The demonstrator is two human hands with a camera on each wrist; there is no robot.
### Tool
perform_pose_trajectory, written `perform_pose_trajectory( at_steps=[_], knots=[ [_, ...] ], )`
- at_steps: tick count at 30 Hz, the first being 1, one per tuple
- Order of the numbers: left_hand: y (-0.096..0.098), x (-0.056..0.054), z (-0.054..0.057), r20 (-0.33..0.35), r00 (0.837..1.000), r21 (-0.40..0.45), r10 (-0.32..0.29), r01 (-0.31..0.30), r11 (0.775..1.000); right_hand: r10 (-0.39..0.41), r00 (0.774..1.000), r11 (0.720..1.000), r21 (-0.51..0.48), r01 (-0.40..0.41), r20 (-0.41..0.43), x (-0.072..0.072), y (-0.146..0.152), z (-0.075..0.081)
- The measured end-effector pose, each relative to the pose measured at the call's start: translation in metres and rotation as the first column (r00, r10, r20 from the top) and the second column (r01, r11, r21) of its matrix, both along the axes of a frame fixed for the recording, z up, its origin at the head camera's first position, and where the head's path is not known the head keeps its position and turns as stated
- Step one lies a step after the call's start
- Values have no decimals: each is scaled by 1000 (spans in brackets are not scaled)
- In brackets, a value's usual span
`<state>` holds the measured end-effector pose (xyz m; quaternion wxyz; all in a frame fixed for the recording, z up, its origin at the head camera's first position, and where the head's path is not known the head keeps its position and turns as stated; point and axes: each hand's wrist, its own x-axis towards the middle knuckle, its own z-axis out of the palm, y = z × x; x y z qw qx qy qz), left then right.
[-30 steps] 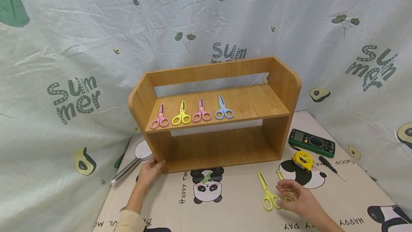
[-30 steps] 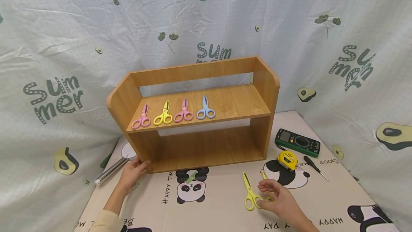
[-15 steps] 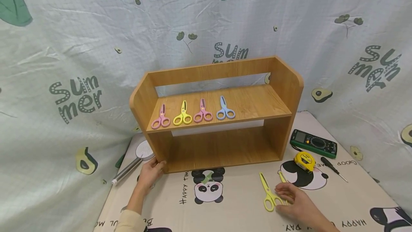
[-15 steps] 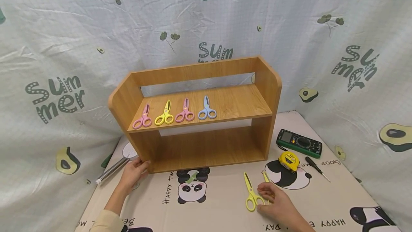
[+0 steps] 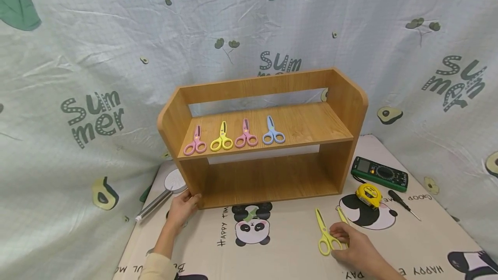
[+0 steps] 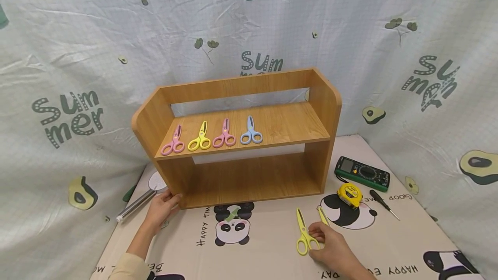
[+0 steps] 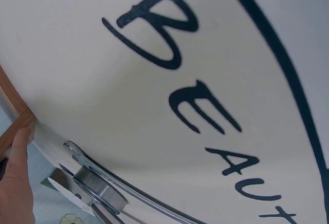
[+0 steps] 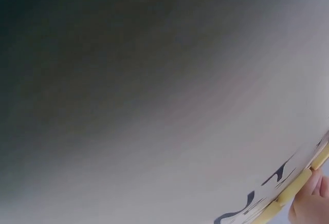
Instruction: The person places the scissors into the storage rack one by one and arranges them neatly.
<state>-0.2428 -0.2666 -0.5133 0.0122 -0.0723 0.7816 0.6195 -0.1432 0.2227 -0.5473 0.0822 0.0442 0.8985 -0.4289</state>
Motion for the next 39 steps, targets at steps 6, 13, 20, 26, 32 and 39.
perform_pose_trajectory(
  at_steps=[6,13,20,26,32,39],
  knots=[
    [0,-1,-1,-2,1000,-2,1,-1,1000,-5,1000,999,47,5,13,-2,-2,1],
    [1,0,-1,0,1000,-9,6,-6,1000,4,1000,996,91,-4,1,-3,-3,2],
    [1,1,0,1,1000,4,-6,6,1000,17,1000,993,116,-17,-5,-6,-6,4],
    [0,1,0,2,1000,0,0,0,1000,17,1000,992,128,-16,-6,-8,-8,4],
    [1,0,0,-1,1000,9,4,-4,1000,4,1000,992,126,0,-26,-8,-8,4],
    [1,2,2,15,1000,-17,6,-6,1000,-5,1000,995,98,7,-16,-8,-11,6]
  ],
)
